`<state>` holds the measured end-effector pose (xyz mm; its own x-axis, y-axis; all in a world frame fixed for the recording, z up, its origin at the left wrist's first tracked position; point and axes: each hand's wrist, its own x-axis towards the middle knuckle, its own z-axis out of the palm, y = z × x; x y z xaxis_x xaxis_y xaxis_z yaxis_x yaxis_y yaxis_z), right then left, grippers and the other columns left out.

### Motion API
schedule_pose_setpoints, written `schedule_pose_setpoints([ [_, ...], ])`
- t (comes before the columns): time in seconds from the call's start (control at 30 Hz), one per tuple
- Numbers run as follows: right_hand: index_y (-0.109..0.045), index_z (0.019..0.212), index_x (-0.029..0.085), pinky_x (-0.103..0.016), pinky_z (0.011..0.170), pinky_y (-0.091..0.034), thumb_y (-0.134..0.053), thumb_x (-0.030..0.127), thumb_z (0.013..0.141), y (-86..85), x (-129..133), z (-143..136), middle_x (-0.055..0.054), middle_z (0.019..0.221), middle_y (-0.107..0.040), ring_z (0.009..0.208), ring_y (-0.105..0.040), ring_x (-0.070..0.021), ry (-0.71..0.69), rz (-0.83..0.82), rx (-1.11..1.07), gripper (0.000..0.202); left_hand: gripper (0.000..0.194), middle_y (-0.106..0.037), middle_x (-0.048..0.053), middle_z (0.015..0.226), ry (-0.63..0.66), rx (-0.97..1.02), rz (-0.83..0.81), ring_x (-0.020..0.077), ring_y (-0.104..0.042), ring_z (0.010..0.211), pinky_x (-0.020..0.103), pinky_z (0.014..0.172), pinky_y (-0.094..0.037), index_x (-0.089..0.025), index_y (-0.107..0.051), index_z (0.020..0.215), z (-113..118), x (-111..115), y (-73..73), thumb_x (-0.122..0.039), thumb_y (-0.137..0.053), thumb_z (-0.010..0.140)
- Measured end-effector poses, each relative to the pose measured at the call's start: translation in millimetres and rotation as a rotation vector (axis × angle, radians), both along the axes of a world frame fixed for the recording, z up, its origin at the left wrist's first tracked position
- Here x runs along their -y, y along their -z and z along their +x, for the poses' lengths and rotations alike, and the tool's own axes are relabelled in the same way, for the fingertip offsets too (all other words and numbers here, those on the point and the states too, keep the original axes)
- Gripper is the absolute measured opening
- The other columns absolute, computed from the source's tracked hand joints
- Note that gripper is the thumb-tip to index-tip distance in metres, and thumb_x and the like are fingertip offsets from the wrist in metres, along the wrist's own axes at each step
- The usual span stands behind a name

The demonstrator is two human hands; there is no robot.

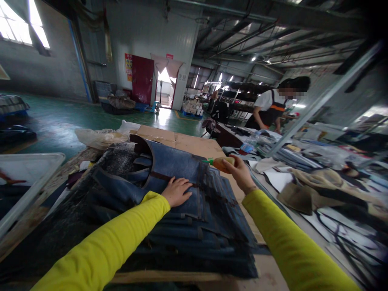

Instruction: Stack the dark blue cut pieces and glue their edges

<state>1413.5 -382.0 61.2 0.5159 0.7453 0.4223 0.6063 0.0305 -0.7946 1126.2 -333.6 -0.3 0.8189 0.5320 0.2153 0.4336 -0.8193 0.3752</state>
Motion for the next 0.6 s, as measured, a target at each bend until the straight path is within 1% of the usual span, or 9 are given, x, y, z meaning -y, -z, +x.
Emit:
schedule_pose_setpoints([
  [0.27, -0.054, 0.116, 0.020, -0.040, 0.081, -0.050, -0.068, 0.053, 0.066, 5.4, -3.1, -0.8, -0.006, 0.101, -0.059, 0.094, -0.056, -0.0257, 0.026, -0.001, -0.008, 0.063, 0.040, -0.045, 0.003, 0.137, -0.004, 0.007, -0.008, 0.0210, -0.035, 0.129, 0.052, 0.110, -0.019, -0.026, -0.047, 0.125, 0.5, 0.5, -0.4, -0.042, -0.039, 0.090],
  [0.43, -0.052, 0.119, 0.018, -0.039, 0.079, -0.051, -0.069, 0.053, 0.067, 5.0, -3.5, -4.9, -0.007, 0.103, -0.058, 0.093, -0.057, -0.0252, 0.011, -0.012, -0.037, 0.065, 0.040, -0.045, 0.003, 0.137, 0.001, 0.004, -0.007, 0.0211, -0.035, 0.129, 0.052, 0.110, -0.019, -0.026, -0.047, 0.125, 0.5, 0.2, -0.4, -0.043, -0.038, 0.090],
  [0.6, -0.050, 0.120, 0.019, -0.037, 0.077, -0.053, -0.068, 0.054, 0.068, 7.3, -4.4, -6.1, -0.007, 0.104, -0.058, 0.092, -0.058, -0.0244, -0.007, -0.019, -0.067, 0.065, 0.040, -0.045, 0.003, 0.137, -0.002, 0.004, -0.009, 0.0211, -0.035, 0.129, 0.051, 0.110, -0.018, -0.026, -0.047, 0.126, 0.0, -0.4, 0.1, -0.042, -0.038, 0.090],
])
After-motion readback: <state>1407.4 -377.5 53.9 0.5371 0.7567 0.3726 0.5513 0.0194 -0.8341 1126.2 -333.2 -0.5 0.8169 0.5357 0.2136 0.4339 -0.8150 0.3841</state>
